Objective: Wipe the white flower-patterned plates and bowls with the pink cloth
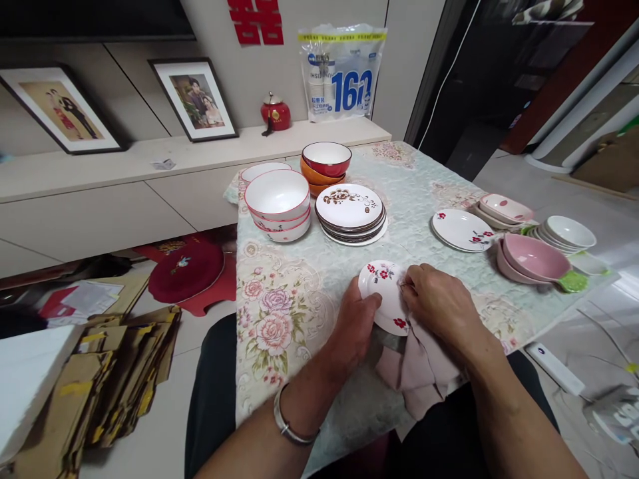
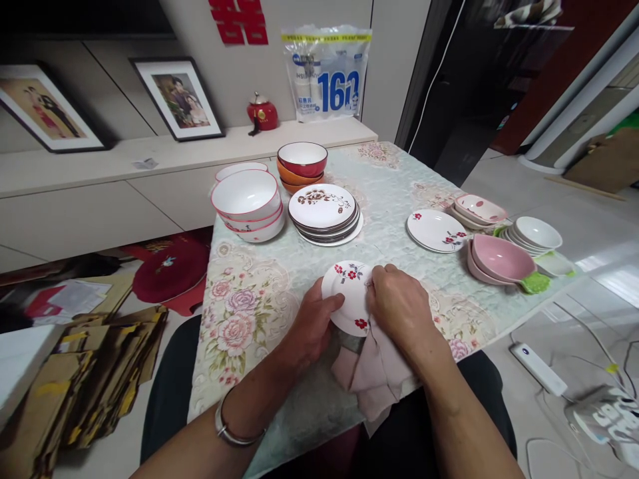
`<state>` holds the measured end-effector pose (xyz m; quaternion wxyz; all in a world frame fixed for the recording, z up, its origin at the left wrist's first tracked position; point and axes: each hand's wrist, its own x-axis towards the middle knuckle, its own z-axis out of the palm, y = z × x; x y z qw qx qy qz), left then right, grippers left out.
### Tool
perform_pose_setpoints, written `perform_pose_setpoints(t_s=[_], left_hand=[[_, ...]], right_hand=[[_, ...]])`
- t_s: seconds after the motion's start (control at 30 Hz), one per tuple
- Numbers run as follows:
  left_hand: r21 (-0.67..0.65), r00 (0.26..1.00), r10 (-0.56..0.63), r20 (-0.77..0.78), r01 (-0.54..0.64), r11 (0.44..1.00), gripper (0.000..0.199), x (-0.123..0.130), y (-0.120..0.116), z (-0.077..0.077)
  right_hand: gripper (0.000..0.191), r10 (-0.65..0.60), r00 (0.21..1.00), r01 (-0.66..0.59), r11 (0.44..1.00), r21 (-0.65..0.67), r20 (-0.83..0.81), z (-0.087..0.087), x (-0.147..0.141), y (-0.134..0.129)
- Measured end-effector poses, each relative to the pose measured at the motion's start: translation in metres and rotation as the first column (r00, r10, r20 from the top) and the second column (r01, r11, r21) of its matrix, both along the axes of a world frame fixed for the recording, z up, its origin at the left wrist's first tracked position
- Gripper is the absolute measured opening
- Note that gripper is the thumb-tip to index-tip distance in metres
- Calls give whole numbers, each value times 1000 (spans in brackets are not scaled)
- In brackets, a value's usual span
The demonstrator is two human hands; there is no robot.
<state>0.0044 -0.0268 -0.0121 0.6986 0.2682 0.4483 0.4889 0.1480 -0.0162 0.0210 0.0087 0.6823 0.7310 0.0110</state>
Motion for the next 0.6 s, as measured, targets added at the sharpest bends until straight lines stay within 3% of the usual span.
perform_pose_setpoints(t_s=[0.17, 0.37, 0.6], left_hand=[[14, 1000, -2, 1, 2, 1000, 43, 1, 0, -2], [79, 999, -3, 37, 0, 997, 40, 0, -2, 0], [-4, 998, 11, 54, -10, 1000, 42, 0, -1, 3]], right_hand=[[15, 11, 991, 8, 990, 142, -132, -11, -10, 7], [19, 307, 894, -231, 940, 251, -327, -20, -17, 11], [14, 56, 979, -31, 991, 127, -196, -5, -2, 5]])
